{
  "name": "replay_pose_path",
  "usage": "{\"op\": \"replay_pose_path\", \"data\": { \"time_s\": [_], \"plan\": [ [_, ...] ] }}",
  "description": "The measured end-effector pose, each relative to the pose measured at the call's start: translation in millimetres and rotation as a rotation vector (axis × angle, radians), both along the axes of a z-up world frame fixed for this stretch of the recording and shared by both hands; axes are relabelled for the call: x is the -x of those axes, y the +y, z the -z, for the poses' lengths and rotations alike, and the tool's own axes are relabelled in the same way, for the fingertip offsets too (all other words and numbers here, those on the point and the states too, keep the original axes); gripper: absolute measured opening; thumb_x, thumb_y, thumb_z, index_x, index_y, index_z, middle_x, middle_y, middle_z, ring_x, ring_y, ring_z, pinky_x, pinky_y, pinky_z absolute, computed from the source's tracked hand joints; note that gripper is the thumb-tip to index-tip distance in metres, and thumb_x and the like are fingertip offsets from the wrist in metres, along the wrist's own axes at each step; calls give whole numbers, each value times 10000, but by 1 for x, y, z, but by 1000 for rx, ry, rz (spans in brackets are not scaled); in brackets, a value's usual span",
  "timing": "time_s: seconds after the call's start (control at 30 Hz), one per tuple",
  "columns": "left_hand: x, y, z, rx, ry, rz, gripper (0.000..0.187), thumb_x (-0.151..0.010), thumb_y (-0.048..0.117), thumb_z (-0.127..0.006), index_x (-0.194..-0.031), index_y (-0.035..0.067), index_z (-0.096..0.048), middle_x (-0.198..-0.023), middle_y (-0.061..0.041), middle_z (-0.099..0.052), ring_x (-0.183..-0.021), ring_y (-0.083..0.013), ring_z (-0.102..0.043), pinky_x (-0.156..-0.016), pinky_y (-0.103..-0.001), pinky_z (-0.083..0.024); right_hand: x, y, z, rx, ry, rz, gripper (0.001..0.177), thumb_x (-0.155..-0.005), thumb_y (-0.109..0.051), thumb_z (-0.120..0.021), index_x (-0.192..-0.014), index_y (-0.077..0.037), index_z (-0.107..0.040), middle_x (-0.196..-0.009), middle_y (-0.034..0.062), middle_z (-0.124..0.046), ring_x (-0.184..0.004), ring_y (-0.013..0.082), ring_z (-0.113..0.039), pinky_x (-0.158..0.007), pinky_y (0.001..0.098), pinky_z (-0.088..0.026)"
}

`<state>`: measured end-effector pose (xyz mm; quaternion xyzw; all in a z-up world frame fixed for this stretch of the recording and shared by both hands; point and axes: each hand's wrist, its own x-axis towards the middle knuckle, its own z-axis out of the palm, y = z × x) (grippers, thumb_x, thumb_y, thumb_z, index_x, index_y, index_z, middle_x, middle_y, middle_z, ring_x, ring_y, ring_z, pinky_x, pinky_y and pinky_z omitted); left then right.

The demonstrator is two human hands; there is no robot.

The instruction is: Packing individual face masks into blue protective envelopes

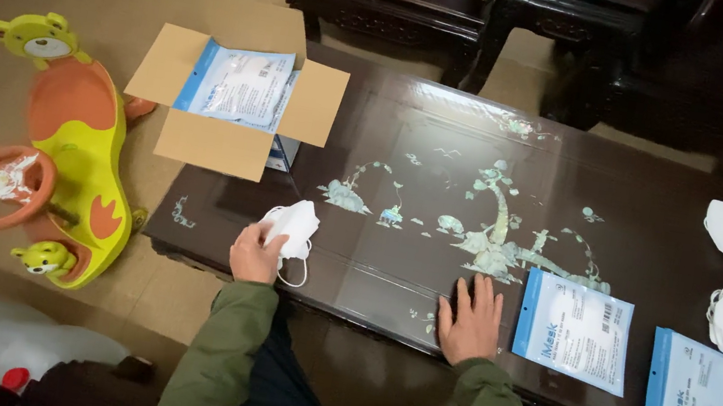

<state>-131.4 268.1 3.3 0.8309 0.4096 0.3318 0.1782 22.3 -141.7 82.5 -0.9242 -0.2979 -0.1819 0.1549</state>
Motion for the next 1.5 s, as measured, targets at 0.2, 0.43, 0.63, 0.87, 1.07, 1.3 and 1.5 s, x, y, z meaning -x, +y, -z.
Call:
{"op": "replay_pose_path", "data": {
  "time_s": [0.2,0.43,0.63,0.87,1.07,1.3,1.5],
  "plan": [
    [3,-58,-155,532,-306,178,120,-878,257,-865,-969,188,-830,-823,-63,-783,-800,-199,-746,-729,-358,-567,-8,-4,9,-130,242,43,550,-960,-464,-690,-1407,-152,-624,-1570,118,-481,-1491,351,-415,-1237,622,-282],
    [-48,-142,-211,1306,-328,536,267,-815,16,-853,-1044,-83,-758,-827,-289,-706,-582,-381,-749,-525,-428,-646,5,28,-140,-884,912,-268,411,-1012,-160,-630,-1414,-76,-628,-1257,174,-755,-1254,250,-672,-1081,420,-497],
    [-107,-191,-150,1541,-337,454,490,-894,146,-833,-1305,-52,-654,-986,-293,-729,-730,-322,-761,-626,-438,-695,-15,14,-77,-999,1450,60,178,-892,-8,-780,-1017,103,-718,-887,274,-774,-733,318,-784,-650,435,-671],
    [-142,-224,-41,1583,-116,397,471,-842,100,-885,-1229,-80,-685,-1027,-327,-707,-801,-403,-768,-660,-479,-700,-35,5,-30,-1169,1588,382,266,-913,-97,-778,-1102,60,-676,-967,271,-766,-762,335,-788,-651,442,-679],
    [-130,-226,-80,1566,-65,465,502,-866,147,-854,-1266,-83,-657,-1030,-317,-711,-802,-366,-767,-686,-443,-694,-31,4,-32,-1198,1569,405,227,-936,-92,-747,-1095,51,-671,-999,283,-762,-803,345,-785,-683,447,-679],
    [-136,-230,-14,1507,-83,527,287,-820,63,-841,-1090,0,-766,-885,-191,-744,-635,-245,-749,-548,-356,-687,-29,0,-17,-1253,1582,329,206,-928,-29,-701,-1124,32,-677,-997,281,-760,-780,330,-783,-672,423,-687],
    [-123,-227,-36,1380,-205,710,423,-640,-173,-888,-1009,16,-804,-894,-176,-781,-831,-194,-715,-627,-343,-663,-33,-12,-33,-1305,1654,252,369,-959,-58,-532,-1299,30,-646,-1091,328,-730,-899,419,-766,-820,559,-649]
  ]
}}
